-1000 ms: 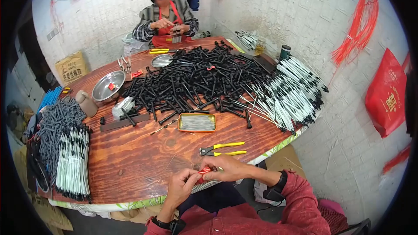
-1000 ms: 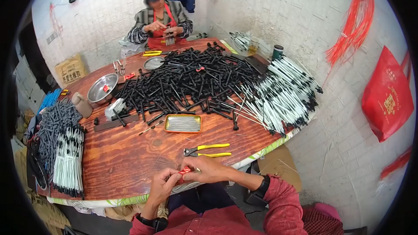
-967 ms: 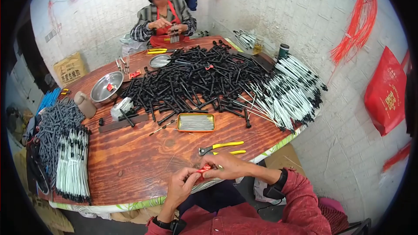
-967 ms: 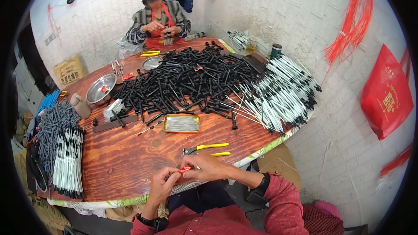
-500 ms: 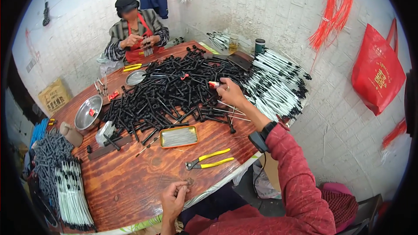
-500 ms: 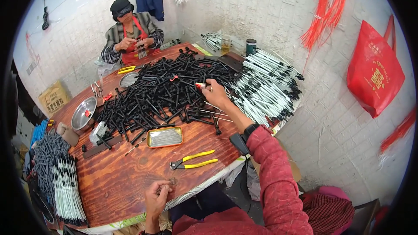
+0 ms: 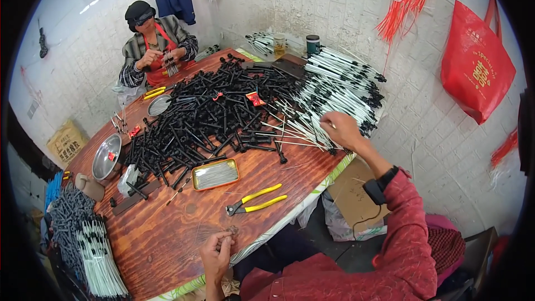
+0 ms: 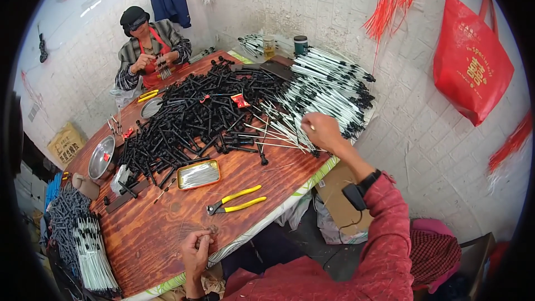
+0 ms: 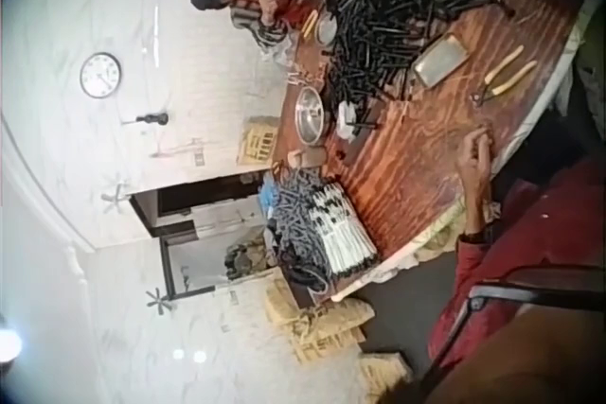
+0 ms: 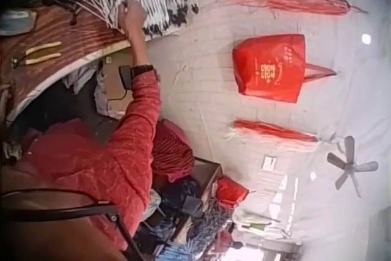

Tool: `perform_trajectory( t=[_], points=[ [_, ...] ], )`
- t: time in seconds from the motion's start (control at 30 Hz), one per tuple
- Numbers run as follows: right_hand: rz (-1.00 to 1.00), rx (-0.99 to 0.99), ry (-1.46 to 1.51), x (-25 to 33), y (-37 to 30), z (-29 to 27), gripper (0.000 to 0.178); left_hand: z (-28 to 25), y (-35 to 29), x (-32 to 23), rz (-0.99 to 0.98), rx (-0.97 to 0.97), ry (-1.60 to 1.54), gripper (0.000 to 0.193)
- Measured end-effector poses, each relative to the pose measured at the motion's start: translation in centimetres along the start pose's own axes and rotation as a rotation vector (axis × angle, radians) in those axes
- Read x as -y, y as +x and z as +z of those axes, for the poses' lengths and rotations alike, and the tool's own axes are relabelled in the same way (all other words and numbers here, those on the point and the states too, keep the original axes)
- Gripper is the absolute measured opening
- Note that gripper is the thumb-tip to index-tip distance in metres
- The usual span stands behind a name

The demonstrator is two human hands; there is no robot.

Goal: Assembling and bundling small electrical components at a factory workbench using cutters and tape.

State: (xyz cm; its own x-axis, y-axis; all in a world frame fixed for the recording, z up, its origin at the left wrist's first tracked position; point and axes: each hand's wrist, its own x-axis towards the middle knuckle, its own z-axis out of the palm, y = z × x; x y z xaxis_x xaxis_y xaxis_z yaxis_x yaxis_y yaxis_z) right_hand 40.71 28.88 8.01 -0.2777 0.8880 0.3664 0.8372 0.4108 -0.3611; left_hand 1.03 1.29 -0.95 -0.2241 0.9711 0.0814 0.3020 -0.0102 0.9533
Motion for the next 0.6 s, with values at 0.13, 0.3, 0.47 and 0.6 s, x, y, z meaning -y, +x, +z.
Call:
perform_trajectory(
  t=[0.13, 0.3, 0.47, 0.6],
  points=[
    [-0.053, 0.003, -0.166, -1.5, -4.0, 0.3, 0.017, 0.6, 0.1, -1.5, -0.022, -0.026, 0.016, 0.012],
    [-0.016, -0.034, -0.216, -2.0, -4.8, 1.8, 0.022, 0.7, 0.0, -1.6, 0.007, -0.042, 0.081, 0.011],
    [0.039, -0.1, -0.071, -3.8, -4.1, 2.3, 0.024, 1.2, 0.1, -1.5, 0.073, -0.046, 0.108, 0.012],
    [0.169, -0.25, 0.074, -2.4, -5.4, 1.8, 0.021, 0.9, -0.1, -0.3, 0.079, -0.045, 0.086, 0.012]
  ],
)
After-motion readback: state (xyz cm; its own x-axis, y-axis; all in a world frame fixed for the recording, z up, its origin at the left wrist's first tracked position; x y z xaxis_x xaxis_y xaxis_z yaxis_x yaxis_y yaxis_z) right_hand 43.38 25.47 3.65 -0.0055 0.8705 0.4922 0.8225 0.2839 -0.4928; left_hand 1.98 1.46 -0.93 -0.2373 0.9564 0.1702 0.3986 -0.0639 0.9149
